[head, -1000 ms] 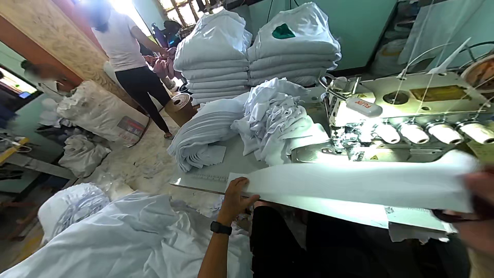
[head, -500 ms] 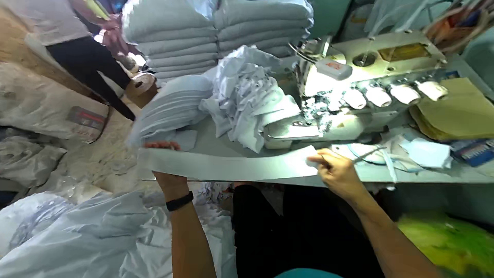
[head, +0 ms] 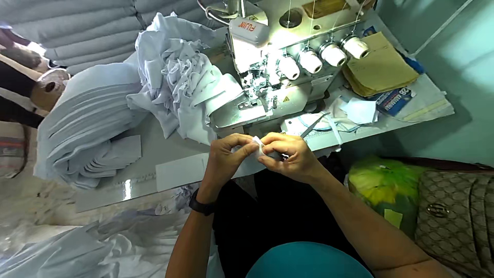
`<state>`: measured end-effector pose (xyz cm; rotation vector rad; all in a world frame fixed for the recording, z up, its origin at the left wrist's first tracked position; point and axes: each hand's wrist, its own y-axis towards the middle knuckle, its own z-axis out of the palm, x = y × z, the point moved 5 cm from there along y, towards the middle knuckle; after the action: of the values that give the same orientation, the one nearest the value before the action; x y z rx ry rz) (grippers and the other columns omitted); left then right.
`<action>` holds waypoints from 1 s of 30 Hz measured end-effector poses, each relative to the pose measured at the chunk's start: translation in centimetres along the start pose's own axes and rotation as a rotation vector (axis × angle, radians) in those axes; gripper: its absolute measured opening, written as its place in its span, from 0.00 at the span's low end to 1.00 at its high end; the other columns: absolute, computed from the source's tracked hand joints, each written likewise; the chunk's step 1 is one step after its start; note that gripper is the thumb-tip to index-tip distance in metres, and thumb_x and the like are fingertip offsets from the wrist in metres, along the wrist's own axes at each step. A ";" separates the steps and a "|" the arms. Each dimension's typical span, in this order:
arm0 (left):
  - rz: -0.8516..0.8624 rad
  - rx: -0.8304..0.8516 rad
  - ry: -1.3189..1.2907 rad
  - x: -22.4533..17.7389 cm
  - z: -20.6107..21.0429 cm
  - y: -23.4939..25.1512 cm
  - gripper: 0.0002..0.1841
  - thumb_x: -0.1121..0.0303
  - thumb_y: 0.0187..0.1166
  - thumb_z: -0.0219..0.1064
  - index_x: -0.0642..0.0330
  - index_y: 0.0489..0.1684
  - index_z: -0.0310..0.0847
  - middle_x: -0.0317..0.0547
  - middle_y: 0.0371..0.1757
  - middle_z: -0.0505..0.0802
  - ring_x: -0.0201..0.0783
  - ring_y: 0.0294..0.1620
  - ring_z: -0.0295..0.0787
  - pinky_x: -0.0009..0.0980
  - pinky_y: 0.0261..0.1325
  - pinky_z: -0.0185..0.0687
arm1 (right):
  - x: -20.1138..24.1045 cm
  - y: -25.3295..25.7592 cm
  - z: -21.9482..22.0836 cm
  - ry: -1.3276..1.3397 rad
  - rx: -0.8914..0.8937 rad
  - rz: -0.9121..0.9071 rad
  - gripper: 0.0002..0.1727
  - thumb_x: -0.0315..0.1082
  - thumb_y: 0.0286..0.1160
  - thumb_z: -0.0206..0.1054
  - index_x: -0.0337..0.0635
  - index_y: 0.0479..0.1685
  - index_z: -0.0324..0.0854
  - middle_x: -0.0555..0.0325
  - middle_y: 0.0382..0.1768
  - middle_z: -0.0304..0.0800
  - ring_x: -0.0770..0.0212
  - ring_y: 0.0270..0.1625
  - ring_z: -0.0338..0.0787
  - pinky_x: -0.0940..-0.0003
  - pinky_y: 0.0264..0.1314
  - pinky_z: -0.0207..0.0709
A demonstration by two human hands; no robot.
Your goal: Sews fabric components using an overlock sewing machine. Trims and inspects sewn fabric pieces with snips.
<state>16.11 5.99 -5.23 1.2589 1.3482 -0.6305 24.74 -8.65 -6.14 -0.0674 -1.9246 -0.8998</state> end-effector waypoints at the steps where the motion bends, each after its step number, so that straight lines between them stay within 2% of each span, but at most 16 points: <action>1: -0.011 -0.029 -0.006 -0.2 -0.3 0.0 0.01 0.77 0.74 0.72 0.64 0.34 0.90 0.36 0.41 0.95 0.24 0.46 0.92 0.24 0.54 0.89 | 0.0 -0.2 0.0 0.010 0.004 0.004 0.06 0.26 0.67 0.73 0.32 0.26 0.86 0.53 0.41 0.89 0.76 0.41 0.86 0.86 0.41 0.79; 4: -0.034 -0.109 0.006 -0.7 -1.3 -0.1 0.04 0.78 0.78 0.68 0.63 0.38 0.90 0.32 0.42 0.95 0.21 0.43 0.91 0.21 0.51 0.88 | 0.0 -0.7 -0.6 0.017 -0.031 0.007 0.07 0.27 0.69 0.73 0.33 0.26 0.86 0.54 0.43 0.90 0.79 0.38 0.84 0.88 0.38 0.77; 6: -0.020 -0.169 -0.020 -0.6 -1.5 -0.1 0.04 0.78 0.77 0.69 0.60 0.38 0.89 0.29 0.40 0.95 0.20 0.41 0.91 0.20 0.48 0.88 | -0.1 -1.0 -1.2 0.042 -0.070 0.040 0.08 0.28 0.70 0.73 0.34 0.25 0.86 0.57 0.41 0.91 0.82 0.35 0.83 0.90 0.35 0.76; 9: -0.003 -0.236 -0.101 -0.1 -1.3 -0.2 0.06 0.78 0.76 0.71 0.53 0.36 0.89 0.26 0.40 0.95 0.21 0.43 0.91 0.21 0.51 0.88 | -0.8 -1.4 -1.3 0.198 -0.115 0.167 0.05 0.28 0.70 0.74 0.38 0.27 0.90 0.64 0.37 0.93 0.82 0.31 0.84 0.87 0.33 0.79; 12: -0.001 -0.282 -0.185 0.7 -1.0 -0.2 0.07 0.77 0.75 0.73 0.49 0.35 0.89 0.26 0.40 0.95 0.22 0.45 0.92 0.23 0.54 0.89 | -1.6 -1.7 -0.9 0.397 -0.176 0.314 0.03 0.24 0.66 0.75 0.41 0.30 0.91 0.65 0.34 0.94 0.80 0.27 0.85 0.85 0.28 0.80; 16: 0.030 -0.299 -0.198 1.2 -1.4 0.3 0.08 0.78 0.76 0.72 0.50 0.41 0.86 0.27 0.41 0.94 0.21 0.40 0.91 0.20 0.47 0.89 | -1.9 -1.2 0.1 0.451 -0.267 0.392 0.07 0.20 0.61 0.77 0.42 0.28 0.87 0.63 0.30 0.93 0.76 0.24 0.86 0.83 0.25 0.81; 18: 0.129 -0.237 -0.007 -0.1 -2.0 1.7 0.08 0.79 0.75 0.72 0.55 0.44 0.84 0.28 0.41 0.94 0.20 0.39 0.90 0.18 0.45 0.88 | -1.7 -0.5 0.5 0.342 -0.274 0.367 0.09 0.21 0.63 0.76 0.42 0.34 0.83 0.64 0.28 0.92 0.76 0.25 0.87 0.82 0.28 0.82; 21: 0.296 -0.085 0.326 -2.0 -1.9 4.4 0.08 0.81 0.69 0.75 0.66 0.41 0.82 0.40 0.39 0.93 0.22 0.37 0.88 0.16 0.43 0.84 | -2.0 0.1 0.7 0.084 -0.369 0.271 0.07 0.22 0.64 0.75 0.38 0.37 0.83 0.64 0.28 0.89 0.77 0.27 0.86 0.83 0.31 0.83; 24: 0.329 -0.004 0.487 -1.4 -0.9 6.1 0.07 0.78 0.65 0.78 0.65 0.31 0.84 0.46 0.32 0.89 0.31 0.32 0.85 0.22 0.37 0.81 | -3.4 -0.4 0.5 -0.012 -0.506 0.299 0.07 0.23 0.64 0.76 0.40 0.36 0.84 0.66 0.27 0.87 0.78 0.25 0.83 0.83 0.28 0.81; 25: 0.324 0.009 0.569 -1.1 -0.5 6.3 0.05 0.75 0.68 0.77 0.64 0.31 0.86 0.47 0.34 0.87 0.35 0.35 0.84 0.27 0.40 0.81 | -3.6 -0.6 0.5 -0.020 -0.515 0.305 0.07 0.23 0.64 0.76 0.39 0.37 0.84 0.65 0.27 0.88 0.77 0.25 0.84 0.83 0.28 0.81; 27: 0.315 -0.005 0.833 -1.3 0.8 5.9 0.07 0.69 0.80 0.70 0.63 0.39 0.92 0.52 0.42 0.89 0.48 0.46 0.85 0.43 0.50 0.79 | -3.4 -1.0 0.6 -0.057 -0.482 0.262 0.04 0.22 0.65 0.73 0.35 0.37 0.86 0.61 0.30 0.91 0.78 0.27 0.85 0.84 0.30 0.80; 28: 0.311 -0.042 0.977 -1.4 1.7 5.0 0.09 0.70 0.82 0.66 0.63 0.45 0.92 0.54 0.45 0.90 0.52 0.48 0.87 0.49 0.53 0.77 | -3.2 -1.1 0.6 -0.083 -0.461 0.236 0.04 0.21 0.65 0.73 0.33 0.37 0.87 0.59 0.30 0.91 0.78 0.28 0.85 0.85 0.32 0.79; 30: 0.270 -0.137 1.195 -0.8 3.7 2.7 0.14 0.72 0.82 0.62 0.62 0.59 0.90 0.54 0.55 0.93 0.53 0.58 0.89 0.52 0.64 0.75 | -2.9 -1.0 0.4 -0.134 -0.447 0.202 0.03 0.22 0.64 0.72 0.33 0.35 0.89 0.58 0.30 0.92 0.79 0.28 0.83 0.86 0.33 0.78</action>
<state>19.74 3.14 -4.55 1.7345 2.0381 0.5268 25.54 -8.24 -9.10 -0.5888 -1.7648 -1.1927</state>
